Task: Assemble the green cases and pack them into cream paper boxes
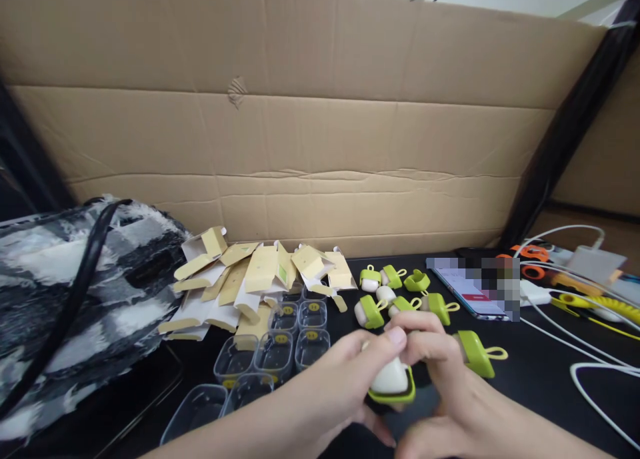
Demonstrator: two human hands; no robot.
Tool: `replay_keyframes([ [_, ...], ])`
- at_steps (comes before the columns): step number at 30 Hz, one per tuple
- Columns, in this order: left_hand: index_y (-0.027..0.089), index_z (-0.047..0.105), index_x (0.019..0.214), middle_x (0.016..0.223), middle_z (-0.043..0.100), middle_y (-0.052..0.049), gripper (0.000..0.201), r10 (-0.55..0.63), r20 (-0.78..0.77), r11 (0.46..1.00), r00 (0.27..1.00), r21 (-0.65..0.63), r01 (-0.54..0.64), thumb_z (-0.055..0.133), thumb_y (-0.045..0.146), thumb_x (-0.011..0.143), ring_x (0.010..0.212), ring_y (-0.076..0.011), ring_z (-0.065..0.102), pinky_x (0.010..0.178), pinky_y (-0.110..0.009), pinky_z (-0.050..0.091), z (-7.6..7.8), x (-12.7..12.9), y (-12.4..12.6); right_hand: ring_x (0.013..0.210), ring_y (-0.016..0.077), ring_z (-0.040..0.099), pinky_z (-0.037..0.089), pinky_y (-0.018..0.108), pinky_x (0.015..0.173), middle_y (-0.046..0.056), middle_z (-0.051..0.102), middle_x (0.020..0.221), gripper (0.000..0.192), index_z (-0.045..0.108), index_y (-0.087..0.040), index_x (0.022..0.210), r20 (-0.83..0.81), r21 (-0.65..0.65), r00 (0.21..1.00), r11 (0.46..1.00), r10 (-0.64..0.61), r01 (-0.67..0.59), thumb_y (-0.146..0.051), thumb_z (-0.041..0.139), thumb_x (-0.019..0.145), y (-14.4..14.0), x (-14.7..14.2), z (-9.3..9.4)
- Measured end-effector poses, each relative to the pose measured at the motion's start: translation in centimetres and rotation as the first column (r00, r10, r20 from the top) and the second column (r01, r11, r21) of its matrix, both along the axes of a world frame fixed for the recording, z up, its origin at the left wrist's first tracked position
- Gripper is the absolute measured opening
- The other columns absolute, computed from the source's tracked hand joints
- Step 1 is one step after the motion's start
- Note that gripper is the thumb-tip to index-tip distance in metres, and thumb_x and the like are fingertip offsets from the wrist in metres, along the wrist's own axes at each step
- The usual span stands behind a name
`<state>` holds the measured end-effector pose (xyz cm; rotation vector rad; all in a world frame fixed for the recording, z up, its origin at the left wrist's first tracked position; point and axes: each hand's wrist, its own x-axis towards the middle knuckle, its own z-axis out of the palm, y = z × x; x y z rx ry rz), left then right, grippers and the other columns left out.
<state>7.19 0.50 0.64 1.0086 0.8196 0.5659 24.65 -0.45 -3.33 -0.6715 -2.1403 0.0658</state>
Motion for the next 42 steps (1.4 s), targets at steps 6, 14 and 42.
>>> replay_keyframes([
  [6,0.018,0.047,0.107,0.065,0.055,0.003,0.038,-0.101,-0.121,0.971,0.987,0.202,0.124,0.056,0.049,0.086,0.045,-0.0097,0.054,0.028,-0.012,0.038,0.6,-0.7,0.8,0.101,0.0177,0.060,0.052,0.027,0.087,0.004,0.059,0.105,0.024,0.049,-0.027,0.106,-0.102,-0.098,0.995,0.995,-0.012,0.002,-0.013,0.056,0.087,0.3,0.0,1.5],
  [14,0.020,0.042,0.094,0.047,0.041,0.014,0.026,-0.072,-0.233,0.937,0.970,0.318,0.146,0.061,0.022,0.076,0.030,-0.0030,0.033,0.027,-0.011,0.028,0.5,-0.4,1.1,0.091,0.0173,0.066,0.054,0.027,0.078,0.004,0.064,0.102,0.030,0.052,-0.023,0.095,-0.065,0.020,0.997,0.999,-0.032,0.033,-0.006,0.060,0.072,0.2,-0.3,1.6],
  [42,0.021,0.043,0.091,0.076,0.043,0.008,0.040,-0.107,-0.238,0.863,0.965,0.460,0.209,0.071,0.013,0.063,0.067,-0.0095,0.036,0.054,-0.021,0.032,-0.7,-0.6,0.2,0.080,0.0240,0.062,0.059,0.038,0.065,0.010,0.064,0.087,0.030,0.042,-0.023,0.082,0.144,0.264,0.989,0.965,-0.036,-0.003,-0.003,0.053,0.063,-0.4,-0.3,1.6],
])
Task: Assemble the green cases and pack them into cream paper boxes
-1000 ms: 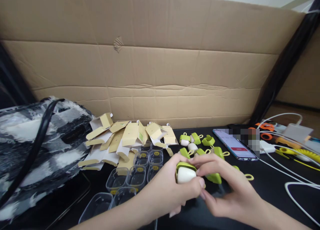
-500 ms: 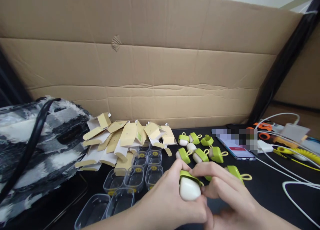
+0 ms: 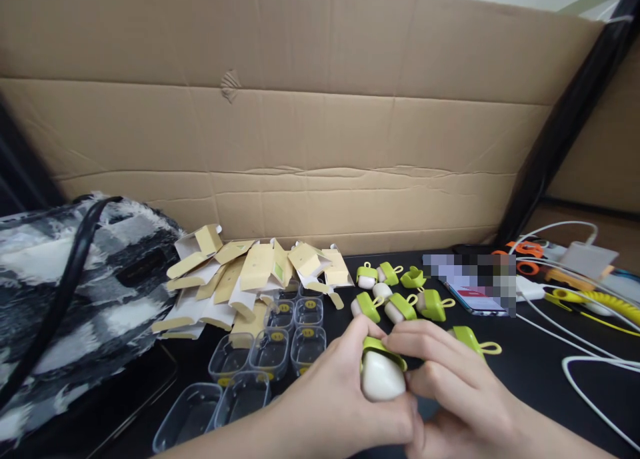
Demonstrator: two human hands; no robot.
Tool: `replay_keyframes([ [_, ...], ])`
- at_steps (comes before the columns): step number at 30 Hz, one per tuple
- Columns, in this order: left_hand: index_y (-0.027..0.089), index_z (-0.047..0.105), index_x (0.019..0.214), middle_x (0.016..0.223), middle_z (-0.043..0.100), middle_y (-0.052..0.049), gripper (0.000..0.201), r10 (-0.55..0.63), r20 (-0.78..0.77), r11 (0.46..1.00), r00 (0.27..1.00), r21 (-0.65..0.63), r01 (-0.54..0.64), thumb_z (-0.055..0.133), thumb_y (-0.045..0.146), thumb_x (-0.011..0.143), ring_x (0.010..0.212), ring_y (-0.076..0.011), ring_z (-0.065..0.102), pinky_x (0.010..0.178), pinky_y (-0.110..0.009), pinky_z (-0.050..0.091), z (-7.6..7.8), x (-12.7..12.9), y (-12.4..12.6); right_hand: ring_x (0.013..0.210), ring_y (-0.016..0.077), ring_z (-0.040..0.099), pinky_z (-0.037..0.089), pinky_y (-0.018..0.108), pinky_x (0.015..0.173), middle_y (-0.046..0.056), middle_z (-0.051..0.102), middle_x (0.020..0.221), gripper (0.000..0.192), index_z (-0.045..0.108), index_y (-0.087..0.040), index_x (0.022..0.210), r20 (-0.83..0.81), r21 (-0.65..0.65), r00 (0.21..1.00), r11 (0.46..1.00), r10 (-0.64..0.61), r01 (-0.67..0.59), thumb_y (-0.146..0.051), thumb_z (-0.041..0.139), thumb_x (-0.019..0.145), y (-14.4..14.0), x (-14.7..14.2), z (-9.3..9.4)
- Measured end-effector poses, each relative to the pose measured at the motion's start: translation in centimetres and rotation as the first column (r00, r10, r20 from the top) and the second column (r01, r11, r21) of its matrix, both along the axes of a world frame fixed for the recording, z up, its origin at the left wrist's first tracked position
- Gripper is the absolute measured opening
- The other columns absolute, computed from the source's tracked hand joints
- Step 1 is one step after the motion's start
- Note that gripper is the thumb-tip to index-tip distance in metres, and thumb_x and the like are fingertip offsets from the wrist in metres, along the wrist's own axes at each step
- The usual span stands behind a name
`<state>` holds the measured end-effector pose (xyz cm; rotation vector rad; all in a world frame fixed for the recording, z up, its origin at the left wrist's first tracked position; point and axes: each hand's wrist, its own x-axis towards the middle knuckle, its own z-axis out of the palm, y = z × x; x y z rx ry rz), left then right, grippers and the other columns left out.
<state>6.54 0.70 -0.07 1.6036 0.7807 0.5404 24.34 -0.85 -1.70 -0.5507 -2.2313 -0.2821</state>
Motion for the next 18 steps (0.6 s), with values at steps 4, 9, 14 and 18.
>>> replay_keyframes([
  [4,0.020,0.043,0.090,0.077,0.046,0.007,0.042,-0.013,-0.040,1.000,0.999,-0.001,0.013,0.072,0.013,0.060,0.068,-0.0103,0.037,0.053,-0.021,0.031,0.0,0.1,0.0,0.081,0.0246,0.062,0.059,0.039,0.067,0.011,0.065,0.089,0.028,0.043,-0.023,0.083,0.041,-0.008,0.999,1.000,0.005,-0.005,-0.005,0.057,0.066,-0.2,0.2,-0.1],
  [9,0.020,0.044,0.091,0.077,0.047,0.007,0.039,0.000,-0.026,1.000,1.000,0.003,0.000,0.073,0.017,0.065,0.068,-0.0101,0.038,0.056,-0.022,0.033,0.1,0.0,0.1,0.081,0.0242,0.064,0.058,0.036,0.063,0.011,0.065,0.090,0.021,0.044,-0.023,0.078,0.038,0.028,0.999,1.000,-0.002,0.001,-0.007,0.056,0.069,-0.3,0.3,-0.1],
  [14,0.019,0.042,0.104,0.078,0.054,0.005,0.050,-0.061,0.176,0.983,0.982,-0.162,0.091,0.077,0.028,0.070,0.063,-0.0076,0.047,0.058,-0.020,0.037,0.6,-0.4,0.5,0.089,0.0189,0.067,0.057,0.030,0.073,0.008,0.064,0.102,0.021,0.049,-0.023,0.091,-0.178,-0.168,0.984,0.986,-0.030,-0.001,-0.011,0.058,0.076,0.5,0.7,0.0],
  [18,0.018,0.041,0.112,0.066,0.053,0.007,0.048,-0.002,0.206,0.967,0.979,-0.249,0.055,0.071,0.029,0.077,0.043,-0.0037,0.041,0.043,-0.018,0.034,0.8,-0.4,0.8,0.097,0.0140,0.065,0.052,0.024,0.086,0.003,0.064,0.105,0.027,0.051,-0.025,0.098,-0.291,-0.300,0.955,0.954,-0.064,-0.027,-0.006,0.058,0.079,1.1,0.8,0.1],
])
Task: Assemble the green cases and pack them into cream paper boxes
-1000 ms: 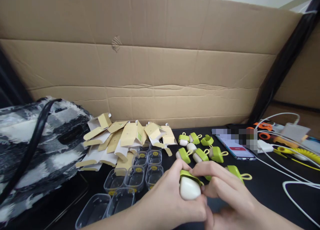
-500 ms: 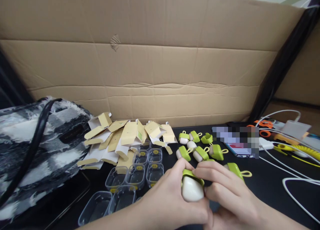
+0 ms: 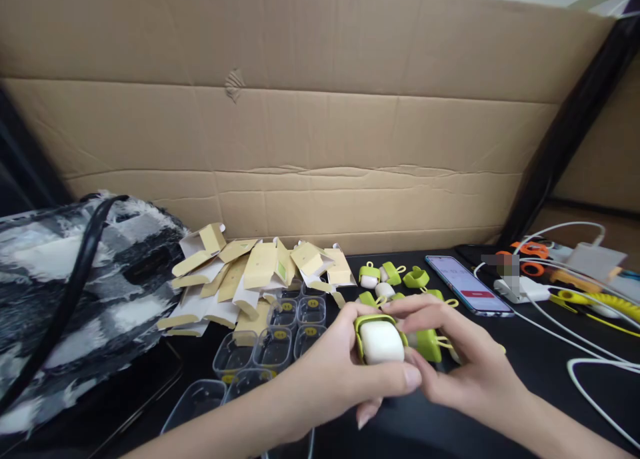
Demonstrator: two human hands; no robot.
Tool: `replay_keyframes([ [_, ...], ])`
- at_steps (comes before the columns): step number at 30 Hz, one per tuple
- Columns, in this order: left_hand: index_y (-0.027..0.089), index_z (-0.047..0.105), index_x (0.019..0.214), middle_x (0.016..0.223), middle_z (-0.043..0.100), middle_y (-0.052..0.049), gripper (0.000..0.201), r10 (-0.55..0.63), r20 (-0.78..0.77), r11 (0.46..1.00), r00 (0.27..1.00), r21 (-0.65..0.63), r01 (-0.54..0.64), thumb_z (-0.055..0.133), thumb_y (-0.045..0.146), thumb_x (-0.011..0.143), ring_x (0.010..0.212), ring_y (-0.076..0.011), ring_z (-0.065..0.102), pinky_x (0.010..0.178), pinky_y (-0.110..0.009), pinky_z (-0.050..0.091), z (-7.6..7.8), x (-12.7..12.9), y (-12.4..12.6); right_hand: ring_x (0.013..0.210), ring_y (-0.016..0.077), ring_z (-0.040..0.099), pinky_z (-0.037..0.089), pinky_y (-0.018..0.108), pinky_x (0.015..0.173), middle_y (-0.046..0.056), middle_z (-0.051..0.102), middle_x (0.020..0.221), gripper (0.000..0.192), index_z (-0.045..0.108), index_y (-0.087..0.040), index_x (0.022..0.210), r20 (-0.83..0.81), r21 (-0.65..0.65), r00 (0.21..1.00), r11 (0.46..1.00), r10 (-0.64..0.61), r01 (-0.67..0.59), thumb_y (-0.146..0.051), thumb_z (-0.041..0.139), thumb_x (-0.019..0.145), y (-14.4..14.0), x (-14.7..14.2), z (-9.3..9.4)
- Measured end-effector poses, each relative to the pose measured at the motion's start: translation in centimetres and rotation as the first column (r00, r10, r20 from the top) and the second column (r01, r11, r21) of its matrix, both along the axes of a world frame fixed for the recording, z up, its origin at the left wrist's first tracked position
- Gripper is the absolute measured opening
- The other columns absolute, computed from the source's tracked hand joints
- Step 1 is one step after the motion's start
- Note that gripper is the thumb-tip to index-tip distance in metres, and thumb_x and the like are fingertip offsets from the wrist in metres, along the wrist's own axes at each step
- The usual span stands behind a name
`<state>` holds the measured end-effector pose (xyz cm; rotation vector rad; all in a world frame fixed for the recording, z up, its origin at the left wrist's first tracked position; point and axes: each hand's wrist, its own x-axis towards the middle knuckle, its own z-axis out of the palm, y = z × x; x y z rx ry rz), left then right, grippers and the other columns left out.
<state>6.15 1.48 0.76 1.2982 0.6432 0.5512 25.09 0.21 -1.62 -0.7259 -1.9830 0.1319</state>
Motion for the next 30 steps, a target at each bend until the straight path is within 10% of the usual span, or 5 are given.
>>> replay_keyframes([
  [7,0.016,0.047,0.095,0.076,0.064,-0.002,0.043,0.119,0.142,0.969,0.983,-0.232,-0.083,0.070,0.047,0.077,0.056,-0.0100,0.061,0.054,-0.023,0.050,-0.3,0.6,-0.1,0.102,0.0150,0.062,0.049,0.023,0.090,0.002,0.063,0.107,0.044,0.051,-0.027,0.112,0.042,-0.039,0.998,0.998,0.043,-0.042,-0.002,0.058,0.077,-0.2,-0.4,-0.2],
  [18,0.018,0.043,0.091,0.071,0.054,0.006,0.048,0.165,0.004,0.924,0.986,-0.350,-0.153,0.064,0.059,0.077,0.043,-0.0036,0.048,0.038,-0.018,0.031,-1.1,1.2,-0.6,0.076,0.0114,0.061,0.050,0.021,0.067,-0.007,0.063,0.086,0.029,0.047,-0.026,0.081,-0.044,-0.232,0.999,0.973,0.011,-0.021,-0.003,0.053,0.065,-0.2,-0.7,-0.4],
  [24,0.016,0.037,0.113,0.055,0.055,0.009,0.059,0.026,0.010,0.983,1.000,-0.181,-0.023,0.076,0.033,0.072,0.041,-0.0054,0.044,0.038,-0.016,0.037,-1.0,0.7,-0.6,0.073,0.0125,0.062,0.050,0.022,0.064,-0.005,0.064,0.084,0.023,0.046,-0.025,0.075,-0.074,-0.233,0.997,0.972,-0.006,-0.011,-0.007,0.057,0.066,-0.1,-0.4,-0.4],
  [30,0.021,0.035,0.108,0.038,0.041,0.014,0.041,0.089,-0.032,0.977,0.996,0.197,-0.081,0.049,0.055,0.089,0.030,-0.0060,0.034,0.031,-0.012,0.030,-1.2,0.4,-0.1,0.087,0.0153,0.065,0.054,0.025,0.076,0.000,0.066,0.094,0.015,0.057,-0.027,0.092,-0.133,-0.190,0.991,0.982,-0.018,-0.007,-0.016,0.062,0.083,0.0,-0.1,-0.5],
])
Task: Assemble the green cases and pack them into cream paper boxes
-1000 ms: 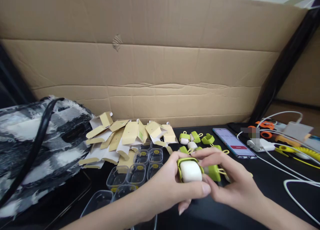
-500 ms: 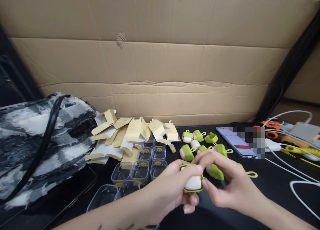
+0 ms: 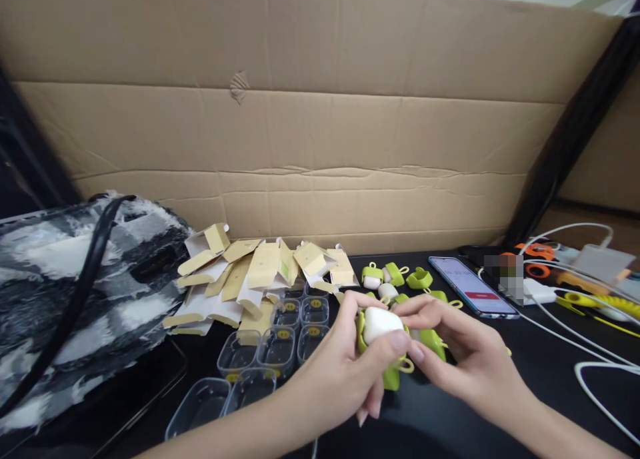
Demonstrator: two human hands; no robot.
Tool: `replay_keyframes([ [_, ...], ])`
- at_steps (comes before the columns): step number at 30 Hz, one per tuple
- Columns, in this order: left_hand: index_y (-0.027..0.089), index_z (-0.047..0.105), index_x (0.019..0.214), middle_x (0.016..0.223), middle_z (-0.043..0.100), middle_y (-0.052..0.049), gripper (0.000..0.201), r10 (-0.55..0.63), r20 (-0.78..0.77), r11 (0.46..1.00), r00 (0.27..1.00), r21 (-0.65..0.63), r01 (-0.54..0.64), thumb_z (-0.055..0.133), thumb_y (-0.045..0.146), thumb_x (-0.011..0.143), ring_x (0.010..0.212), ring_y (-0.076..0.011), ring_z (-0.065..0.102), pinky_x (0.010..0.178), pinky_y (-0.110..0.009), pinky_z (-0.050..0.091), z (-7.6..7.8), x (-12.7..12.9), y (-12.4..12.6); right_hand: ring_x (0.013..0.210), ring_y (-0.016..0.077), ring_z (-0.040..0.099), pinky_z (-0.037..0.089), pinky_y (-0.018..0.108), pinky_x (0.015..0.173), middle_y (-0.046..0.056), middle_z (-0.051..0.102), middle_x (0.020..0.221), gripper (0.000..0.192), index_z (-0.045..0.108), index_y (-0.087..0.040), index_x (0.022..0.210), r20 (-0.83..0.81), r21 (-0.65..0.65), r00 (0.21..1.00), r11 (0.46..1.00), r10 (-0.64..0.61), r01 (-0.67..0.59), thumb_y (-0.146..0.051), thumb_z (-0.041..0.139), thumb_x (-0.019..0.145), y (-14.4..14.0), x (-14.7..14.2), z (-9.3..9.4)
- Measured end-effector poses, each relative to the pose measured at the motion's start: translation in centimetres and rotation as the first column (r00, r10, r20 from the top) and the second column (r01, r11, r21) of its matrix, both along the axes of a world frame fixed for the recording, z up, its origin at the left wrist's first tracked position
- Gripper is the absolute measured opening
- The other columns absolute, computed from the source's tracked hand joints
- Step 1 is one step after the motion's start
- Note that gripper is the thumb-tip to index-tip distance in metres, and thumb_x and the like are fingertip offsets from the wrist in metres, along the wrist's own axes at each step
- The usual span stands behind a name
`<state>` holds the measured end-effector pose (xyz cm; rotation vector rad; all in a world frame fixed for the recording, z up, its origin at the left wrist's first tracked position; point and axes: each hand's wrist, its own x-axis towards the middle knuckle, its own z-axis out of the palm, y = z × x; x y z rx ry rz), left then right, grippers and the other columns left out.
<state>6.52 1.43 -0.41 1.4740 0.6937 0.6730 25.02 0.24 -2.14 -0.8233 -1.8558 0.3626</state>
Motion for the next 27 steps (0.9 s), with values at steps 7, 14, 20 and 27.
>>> replay_keyframes([
  [7,0.022,0.037,0.104,0.049,0.040,0.013,0.040,0.027,0.013,0.993,1.000,0.112,-0.028,0.045,0.059,0.091,0.038,-0.0057,0.038,0.037,-0.014,0.031,0.0,-0.2,-0.2,0.095,0.0136,0.063,0.053,0.022,0.082,-0.002,0.063,0.100,0.019,0.055,-0.031,0.100,-0.025,-0.059,0.998,0.997,0.056,-0.057,-0.019,0.062,0.086,-0.2,-0.3,-0.2],
  [14,0.020,0.034,0.116,0.063,0.051,0.005,0.057,-0.071,-0.053,0.997,0.996,-0.008,0.070,0.028,0.070,0.089,0.047,-0.0095,0.047,0.045,-0.021,0.033,-0.8,0.1,0.3,0.100,0.0190,0.061,0.054,0.024,0.081,0.001,0.057,0.105,0.051,0.045,-0.031,0.110,0.024,-0.016,0.999,1.000,-0.021,0.022,-0.020,0.076,0.071,-0.8,-1.2,-0.6],
  [20,0.020,0.037,0.105,0.102,0.060,-0.007,0.039,0.323,-0.009,0.946,0.946,0.038,-0.322,0.044,0.056,0.091,0.053,-0.0071,0.050,0.042,-0.020,0.032,3.0,-1.1,2.4,0.097,0.0203,0.063,0.054,0.032,0.085,0.005,0.060,0.107,0.041,0.045,-0.026,0.114,0.073,0.073,0.972,0.973,-0.224,0.219,-0.020,0.063,0.077,1.9,2.4,1.7],
  [27,0.019,0.049,0.102,0.096,0.057,-0.001,0.026,0.474,0.145,0.828,0.869,0.264,-0.495,0.060,0.034,0.084,0.059,-0.0075,0.046,0.054,-0.023,0.037,7.0,-3.0,1.3,0.080,0.0213,0.064,0.051,0.037,0.075,0.003,0.068,0.090,0.031,0.062,-0.022,0.097,0.395,0.025,0.898,0.979,-0.195,0.202,-0.018,0.068,0.067,4.0,1.9,3.5],
])
